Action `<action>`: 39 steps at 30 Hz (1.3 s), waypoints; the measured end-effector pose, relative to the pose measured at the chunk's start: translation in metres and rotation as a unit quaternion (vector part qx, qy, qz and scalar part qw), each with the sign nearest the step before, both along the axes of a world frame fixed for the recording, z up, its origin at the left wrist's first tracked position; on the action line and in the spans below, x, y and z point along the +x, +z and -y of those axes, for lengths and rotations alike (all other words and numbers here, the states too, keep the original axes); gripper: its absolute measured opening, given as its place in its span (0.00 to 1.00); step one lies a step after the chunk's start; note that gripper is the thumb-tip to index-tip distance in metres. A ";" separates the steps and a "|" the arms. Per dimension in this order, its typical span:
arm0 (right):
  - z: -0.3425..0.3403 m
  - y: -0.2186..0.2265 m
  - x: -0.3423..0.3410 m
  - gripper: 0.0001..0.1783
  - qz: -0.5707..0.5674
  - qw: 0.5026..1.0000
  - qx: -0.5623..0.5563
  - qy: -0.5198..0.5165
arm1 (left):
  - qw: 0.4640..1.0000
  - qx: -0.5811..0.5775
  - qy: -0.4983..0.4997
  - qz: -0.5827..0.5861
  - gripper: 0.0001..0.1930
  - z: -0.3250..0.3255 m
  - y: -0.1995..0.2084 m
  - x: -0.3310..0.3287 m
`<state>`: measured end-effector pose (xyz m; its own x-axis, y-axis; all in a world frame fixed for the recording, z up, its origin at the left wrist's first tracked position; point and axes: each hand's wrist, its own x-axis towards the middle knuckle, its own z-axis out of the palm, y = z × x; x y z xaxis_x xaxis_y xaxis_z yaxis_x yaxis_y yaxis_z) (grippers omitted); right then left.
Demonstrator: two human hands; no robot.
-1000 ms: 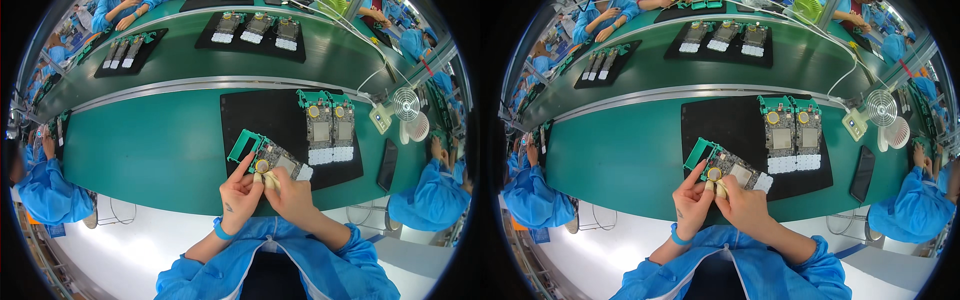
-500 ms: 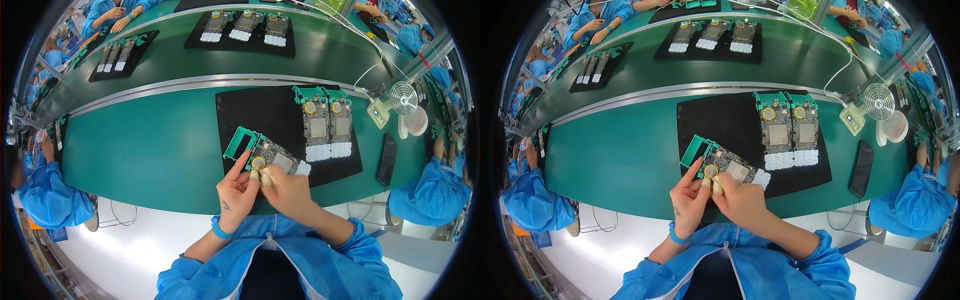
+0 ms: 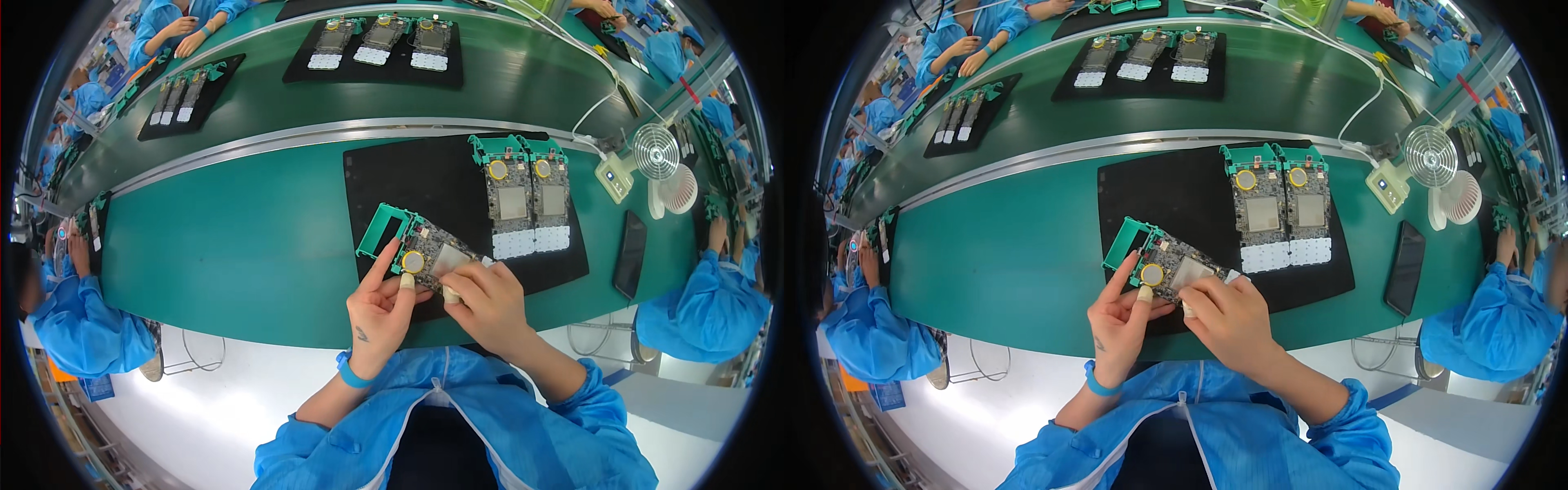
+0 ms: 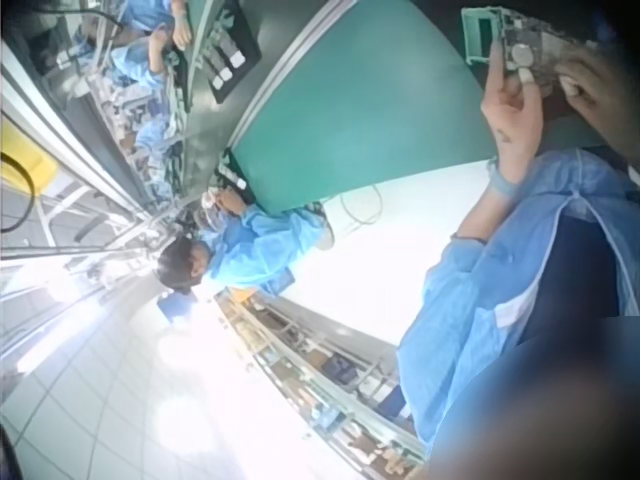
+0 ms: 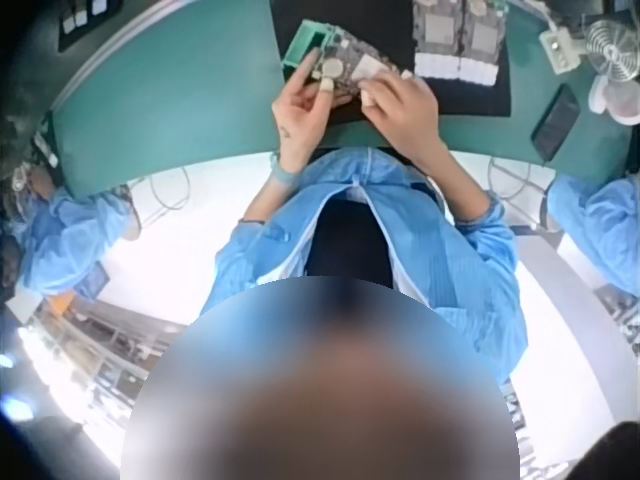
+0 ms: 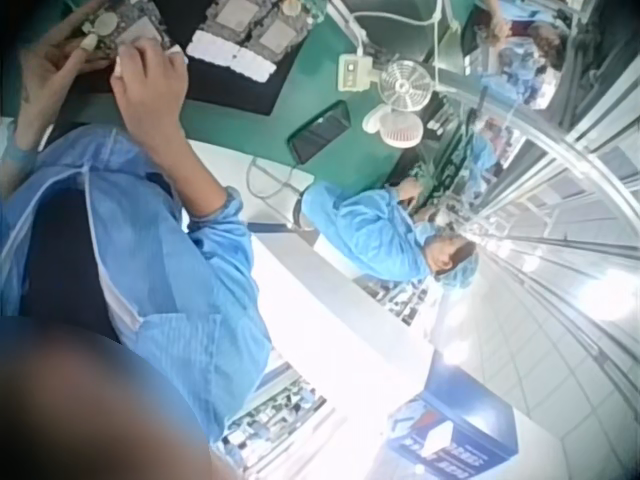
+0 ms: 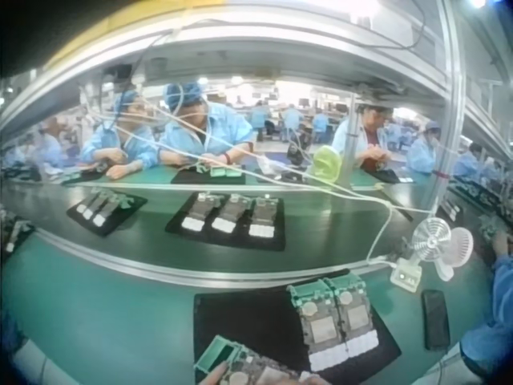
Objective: The recorder is assembling electronic circuit boards into their respective housings on a factory production line.
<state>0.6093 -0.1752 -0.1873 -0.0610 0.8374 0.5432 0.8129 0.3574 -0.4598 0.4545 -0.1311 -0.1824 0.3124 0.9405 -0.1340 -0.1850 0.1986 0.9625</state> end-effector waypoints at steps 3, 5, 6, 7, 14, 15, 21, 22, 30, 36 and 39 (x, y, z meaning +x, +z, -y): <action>0.002 -0.001 0.002 0.16 0.003 1.000 0.011 0.006 | 1.000 0.000 -0.014 -0.016 0.28 -0.001 0.004 0.000; 0.002 0.000 0.003 0.15 0.006 1.000 0.023 0.014 | 1.000 -0.001 -0.021 -0.023 0.29 -0.002 0.005 0.003; 0.002 0.001 0.002 0.15 0.013 0.999 0.025 0.014 | 0.999 0.000 -0.026 -0.028 0.30 -0.002 0.005 0.003; 0.002 0.001 0.001 0.15 0.020 0.999 0.027 0.015 | 0.999 -0.001 -0.026 -0.030 0.30 -0.002 0.006 0.002; 0.007 0.002 -0.002 0.15 0.015 1.000 0.014 -0.009 | 0.997 0.010 -0.055 -0.058 0.33 -0.003 0.010 0.006; 0.008 0.003 -0.001 0.16 0.013 1.000 -0.008 -0.008 | 0.996 0.009 -0.056 -0.062 0.33 -0.003 0.010 0.006; 0.013 0.009 -0.015 0.18 -0.196 0.965 -0.170 -0.039 | 0.997 -0.011 -0.053 -0.060 0.35 -0.007 0.009 0.007; 0.014 0.014 -0.017 0.18 -0.221 0.939 -0.260 -0.051 | 0.997 -0.010 -0.051 -0.060 0.35 -0.008 0.009 0.007; 0.007 0.002 -0.023 0.15 -0.061 0.958 -0.271 -0.065 | 0.995 0.005 -0.062 -0.084 0.37 -0.006 0.005 0.003; 0.009 0.003 -0.017 0.13 0.032 0.977 -0.201 -0.056 | 0.995 -0.015 -0.077 -0.056 0.36 -0.002 0.004 0.005; 0.007 -0.004 -0.008 0.11 -0.061 0.980 -0.190 -0.010 | 0.996 -0.006 -0.058 -0.067 0.36 -0.001 -0.002 0.005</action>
